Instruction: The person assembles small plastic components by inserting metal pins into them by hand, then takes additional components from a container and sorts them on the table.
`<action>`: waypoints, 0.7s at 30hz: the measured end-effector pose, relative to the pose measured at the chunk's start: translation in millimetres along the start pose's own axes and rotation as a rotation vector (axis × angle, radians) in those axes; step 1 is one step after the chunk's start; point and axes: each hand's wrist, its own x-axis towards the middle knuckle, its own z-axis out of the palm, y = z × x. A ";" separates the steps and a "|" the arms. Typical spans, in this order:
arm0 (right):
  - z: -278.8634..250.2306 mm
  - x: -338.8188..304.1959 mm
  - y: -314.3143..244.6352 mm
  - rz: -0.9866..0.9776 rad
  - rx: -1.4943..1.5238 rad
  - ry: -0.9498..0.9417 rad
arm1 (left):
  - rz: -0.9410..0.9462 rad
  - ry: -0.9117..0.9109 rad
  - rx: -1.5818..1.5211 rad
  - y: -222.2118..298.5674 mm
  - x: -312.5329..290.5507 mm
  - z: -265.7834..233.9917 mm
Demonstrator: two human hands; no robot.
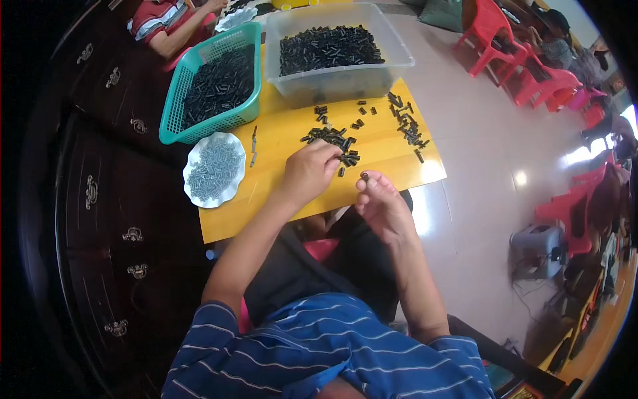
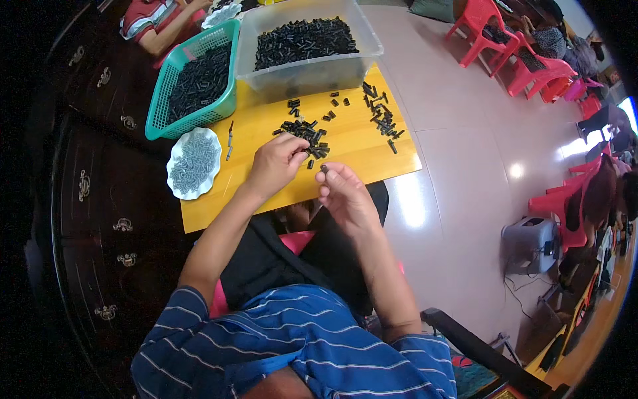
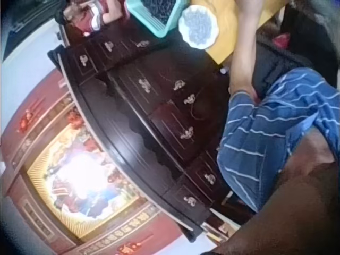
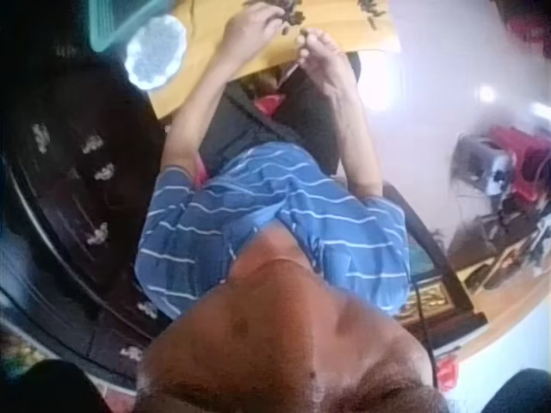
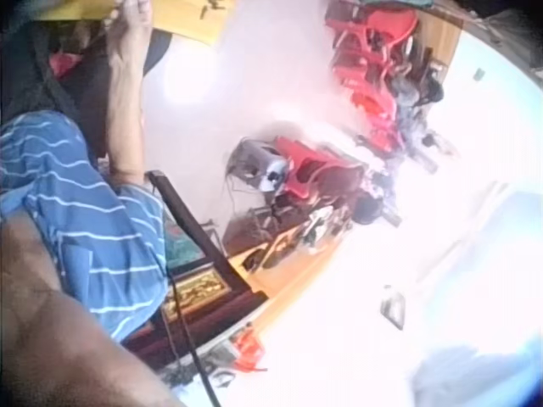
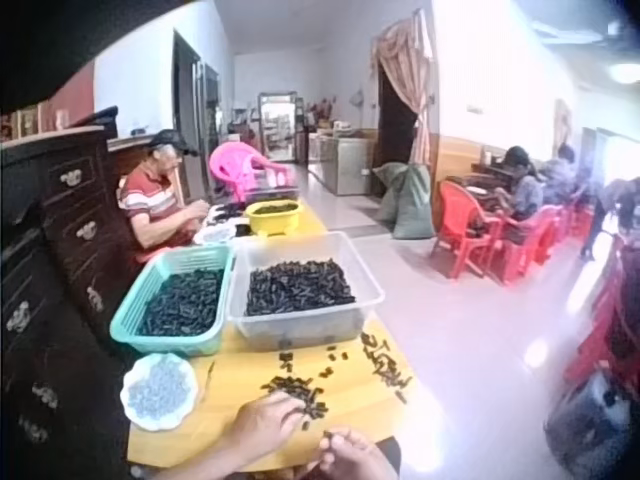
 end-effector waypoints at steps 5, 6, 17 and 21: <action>-5.2 -2.4 -5.7 0.061 0.231 0.000 | 0.146 -0.018 0.171 -2.4 15.3 17.0; -5.8 -2.4 -6.3 0.062 0.224 0.010 | 0.169 -0.041 0.208 -2.8 18.2 18.7; -6.6 0.3 -3.3 0.059 0.186 0.001 | 0.105 -0.177 0.258 -1.9 29.6 24.8; -4.4 -0.8 -3.0 0.061 0.141 0.025 | 0.098 -0.160 0.282 -4.6 31.4 28.3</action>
